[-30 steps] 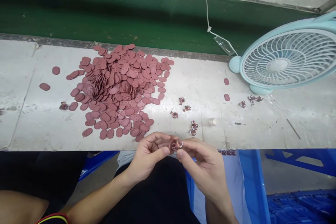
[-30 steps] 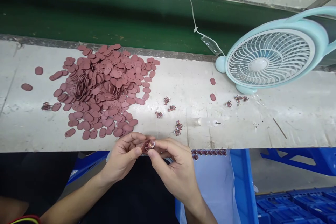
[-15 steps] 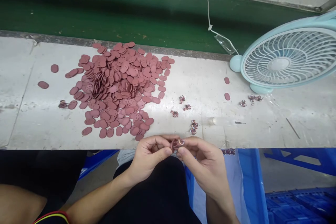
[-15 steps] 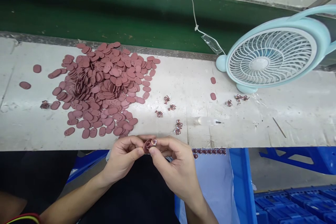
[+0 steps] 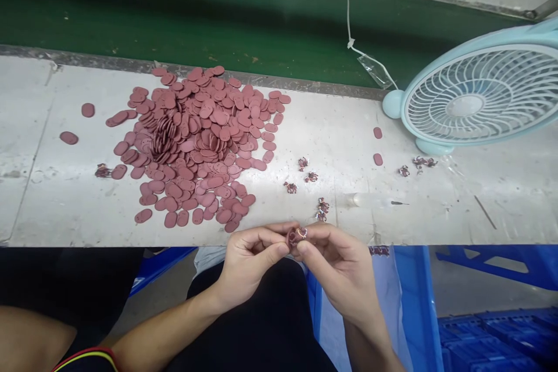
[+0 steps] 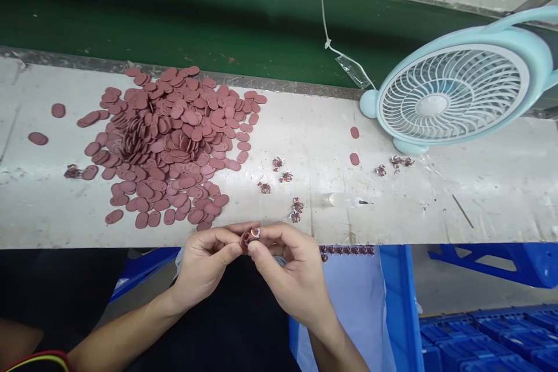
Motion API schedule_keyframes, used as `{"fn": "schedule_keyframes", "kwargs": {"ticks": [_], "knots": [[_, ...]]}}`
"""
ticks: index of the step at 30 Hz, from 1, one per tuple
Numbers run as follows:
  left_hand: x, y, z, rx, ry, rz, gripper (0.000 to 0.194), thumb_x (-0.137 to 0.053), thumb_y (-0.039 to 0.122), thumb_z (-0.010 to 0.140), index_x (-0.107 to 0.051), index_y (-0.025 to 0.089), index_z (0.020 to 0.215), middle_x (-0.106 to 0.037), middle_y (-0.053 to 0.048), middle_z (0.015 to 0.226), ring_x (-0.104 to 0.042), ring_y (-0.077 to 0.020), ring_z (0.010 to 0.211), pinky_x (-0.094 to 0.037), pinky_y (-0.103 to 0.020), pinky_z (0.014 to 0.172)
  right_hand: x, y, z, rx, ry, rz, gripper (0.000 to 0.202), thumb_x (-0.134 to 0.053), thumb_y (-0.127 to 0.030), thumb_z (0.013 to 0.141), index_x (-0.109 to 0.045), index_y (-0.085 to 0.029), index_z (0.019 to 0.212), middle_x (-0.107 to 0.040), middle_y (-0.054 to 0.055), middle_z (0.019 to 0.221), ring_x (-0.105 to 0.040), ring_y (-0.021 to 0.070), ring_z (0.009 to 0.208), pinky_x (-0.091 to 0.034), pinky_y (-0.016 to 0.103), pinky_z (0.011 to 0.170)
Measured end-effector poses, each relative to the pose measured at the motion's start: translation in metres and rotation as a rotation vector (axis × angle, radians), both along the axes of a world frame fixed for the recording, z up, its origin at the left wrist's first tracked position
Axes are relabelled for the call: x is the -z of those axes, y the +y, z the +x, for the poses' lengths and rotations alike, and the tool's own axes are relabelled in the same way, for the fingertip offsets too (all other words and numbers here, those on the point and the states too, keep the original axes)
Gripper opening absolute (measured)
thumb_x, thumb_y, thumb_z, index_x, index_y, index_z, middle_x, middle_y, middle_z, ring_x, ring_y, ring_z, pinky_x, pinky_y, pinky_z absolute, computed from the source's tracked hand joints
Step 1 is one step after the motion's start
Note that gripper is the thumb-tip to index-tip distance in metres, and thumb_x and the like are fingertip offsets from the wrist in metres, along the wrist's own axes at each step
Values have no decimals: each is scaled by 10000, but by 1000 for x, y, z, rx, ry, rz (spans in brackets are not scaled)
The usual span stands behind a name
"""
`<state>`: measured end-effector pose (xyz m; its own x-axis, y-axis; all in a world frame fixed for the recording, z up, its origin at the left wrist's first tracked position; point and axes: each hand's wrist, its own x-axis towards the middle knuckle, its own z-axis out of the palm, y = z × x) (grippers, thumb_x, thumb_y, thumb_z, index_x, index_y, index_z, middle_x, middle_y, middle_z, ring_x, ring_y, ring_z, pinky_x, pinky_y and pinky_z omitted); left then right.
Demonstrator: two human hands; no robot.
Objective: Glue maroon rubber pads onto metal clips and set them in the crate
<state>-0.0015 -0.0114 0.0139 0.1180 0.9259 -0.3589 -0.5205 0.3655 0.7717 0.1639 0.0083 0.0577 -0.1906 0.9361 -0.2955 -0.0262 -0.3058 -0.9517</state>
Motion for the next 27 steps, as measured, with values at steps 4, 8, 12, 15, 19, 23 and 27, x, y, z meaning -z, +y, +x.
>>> {"fn": "schedule_keyframes", "kwargs": {"ticks": [4, 8, 12, 15, 19, 23, 27], "knots": [[0, -1, 1, -5, 28, -15, 51, -784, 236, 853, -823, 210, 831, -801, -101, 1138, -763, -268, 991, -598, -376, 886, 2, 0, 0, 9, 33, -20, 90, -706, -232, 939, -755, -268, 1004, -740, 14, 913, -716, 153, 809, -623, 285, 759], [0, -1, 4, -12, 53, -10, 57, -782, 241, 855, -824, 215, 825, -802, -106, 1128, -735, -292, 1086, -581, -400, 946, 5, 0, -1, 27, 34, -8, 93, -709, -236, 934, -761, -264, 1006, -746, 20, 922, -717, 162, 818, -625, 296, 765], [3, -2, 4, -27, 58, -10, 63, -772, 218, 861, -817, 209, 818, -802, -102, 1126, -723, -296, 1121, -574, -405, 970, 10, -2, -3, 50, 46, -21, 79, -712, -249, 934, -765, -265, 991, -748, 15, 909, -721, 153, 800, -622, 277, 751], [6, -3, 3, -45, 54, -11, 49, -769, 209, 863, -815, 211, 846, -793, -99, 1163, -728, -288, 1112, -579, -399, 960, 15, -2, -6, 70, 80, -41, 82, -716, -254, 932, -768, -269, 993, -758, 13, 906, -726, 145, 793, -623, 264, 751], [9, -2, 4, -65, 86, -2, 49, -764, 208, 866, -813, 212, 867, -774, -100, 1210, -736, -265, 1078, -580, -387, 954, 21, -2, -9, 96, 119, -70, 86, -722, -282, 929, -769, -269, 1000, -770, 20, 915, -732, 148, 795, -629, 268, 749], [8, 5, -5, 17, 158, 39, 102, -786, 244, 845, -811, 216, 940, -721, -115, 1313, -683, -295, 1188, -564, -413, 990, 34, -7, -5, 158, 144, -105, 98, -734, -321, 919, -762, -264, 993, -771, 17, 898, -731, 155, 774, -639, 291, 727], [5, 23, -42, 176, 526, 204, 183, -767, 245, 858, -801, 235, 1037, -716, -114, 1295, -622, -305, 1259, -500, -416, 1061, 51, -24, 20, 289, 118, -128, 124, -754, -322, 903, -760, -243, 999, -778, 40, 922, -742, 176, 767, -650, 307, 687]]}}
